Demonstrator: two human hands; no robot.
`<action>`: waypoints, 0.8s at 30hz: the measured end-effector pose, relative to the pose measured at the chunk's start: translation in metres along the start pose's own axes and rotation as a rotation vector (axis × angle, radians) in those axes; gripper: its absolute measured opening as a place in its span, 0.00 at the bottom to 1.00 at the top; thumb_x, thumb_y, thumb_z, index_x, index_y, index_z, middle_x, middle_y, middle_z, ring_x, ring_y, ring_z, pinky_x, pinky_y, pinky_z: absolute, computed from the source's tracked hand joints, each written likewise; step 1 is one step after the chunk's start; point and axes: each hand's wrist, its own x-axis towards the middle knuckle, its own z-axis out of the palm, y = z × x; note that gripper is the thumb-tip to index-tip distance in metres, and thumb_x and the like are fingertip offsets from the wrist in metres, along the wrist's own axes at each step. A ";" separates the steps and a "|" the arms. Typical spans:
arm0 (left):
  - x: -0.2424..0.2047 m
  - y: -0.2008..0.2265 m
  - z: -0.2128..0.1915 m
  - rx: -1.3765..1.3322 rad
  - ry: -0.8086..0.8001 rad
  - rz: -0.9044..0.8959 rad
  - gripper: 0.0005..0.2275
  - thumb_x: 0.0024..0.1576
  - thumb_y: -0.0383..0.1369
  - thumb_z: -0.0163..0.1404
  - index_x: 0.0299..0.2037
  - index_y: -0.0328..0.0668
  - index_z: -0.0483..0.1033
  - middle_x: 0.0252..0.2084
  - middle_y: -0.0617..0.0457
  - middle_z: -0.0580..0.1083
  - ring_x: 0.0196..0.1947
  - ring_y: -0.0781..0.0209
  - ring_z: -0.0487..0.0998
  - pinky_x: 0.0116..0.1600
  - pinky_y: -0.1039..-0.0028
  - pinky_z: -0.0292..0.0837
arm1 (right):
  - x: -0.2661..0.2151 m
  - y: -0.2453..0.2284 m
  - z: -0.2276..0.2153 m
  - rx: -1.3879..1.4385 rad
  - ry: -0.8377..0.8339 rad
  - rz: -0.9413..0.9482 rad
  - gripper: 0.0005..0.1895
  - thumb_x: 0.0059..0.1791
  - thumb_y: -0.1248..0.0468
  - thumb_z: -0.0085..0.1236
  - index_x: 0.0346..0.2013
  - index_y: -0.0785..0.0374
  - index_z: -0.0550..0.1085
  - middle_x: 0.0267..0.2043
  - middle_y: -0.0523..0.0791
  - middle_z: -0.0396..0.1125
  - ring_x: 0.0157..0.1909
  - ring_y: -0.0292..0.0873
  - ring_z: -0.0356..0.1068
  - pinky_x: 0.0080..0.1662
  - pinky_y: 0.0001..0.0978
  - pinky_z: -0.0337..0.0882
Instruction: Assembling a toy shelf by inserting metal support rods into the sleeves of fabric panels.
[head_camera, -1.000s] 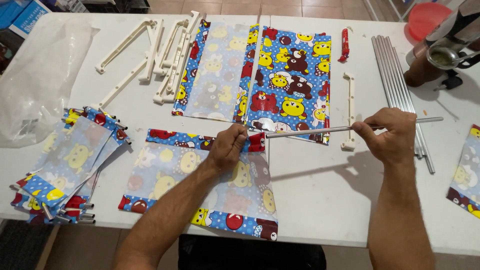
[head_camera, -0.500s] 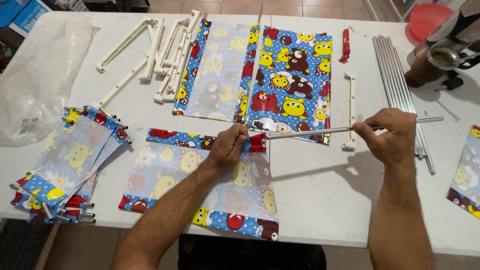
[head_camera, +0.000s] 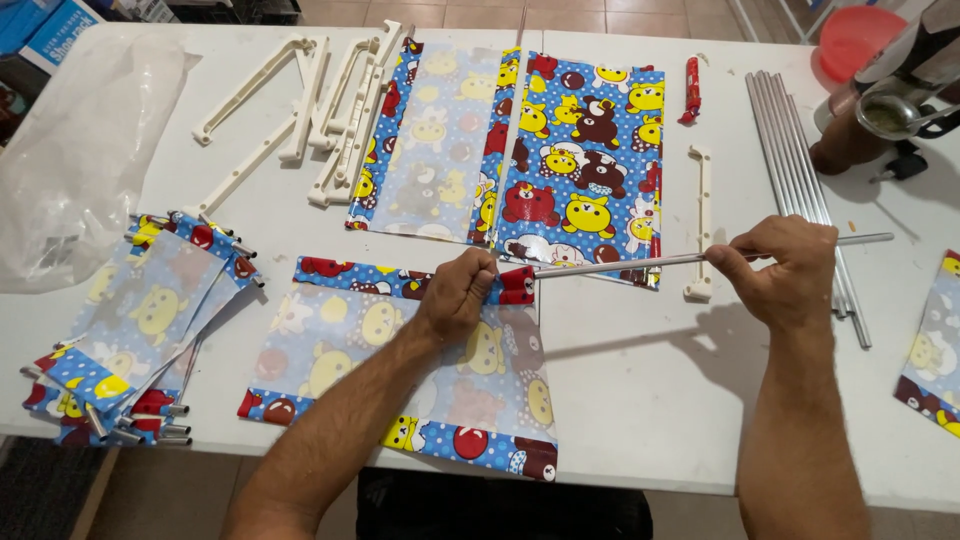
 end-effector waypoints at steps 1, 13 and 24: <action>0.000 -0.001 0.000 -0.005 -0.001 0.013 0.11 0.69 0.41 0.33 0.38 0.49 0.65 0.31 0.56 0.69 0.31 0.65 0.70 0.28 0.75 0.63 | 0.001 -0.001 -0.001 0.006 0.009 -0.013 0.24 0.51 0.49 0.66 0.20 0.63 0.76 0.21 0.44 0.67 0.26 0.42 0.66 0.38 0.35 0.60; 0.002 0.006 0.001 0.102 -0.022 -0.018 0.10 0.69 0.39 0.33 0.38 0.49 0.65 0.30 0.54 0.69 0.30 0.63 0.68 0.30 0.71 0.64 | -0.007 0.022 -0.006 -0.178 0.121 -0.137 0.27 0.49 0.41 0.69 0.21 0.61 0.77 0.22 0.40 0.67 0.28 0.42 0.65 0.41 0.37 0.57; 0.021 0.017 0.019 0.602 -0.273 0.146 0.08 0.65 0.36 0.47 0.45 0.42 0.77 0.38 0.48 0.75 0.38 0.54 0.73 0.40 0.64 0.69 | -0.015 0.004 0.004 -0.538 -0.121 0.015 0.30 0.46 0.28 0.63 0.20 0.49 0.75 0.21 0.36 0.68 0.27 0.46 0.68 0.38 0.42 0.62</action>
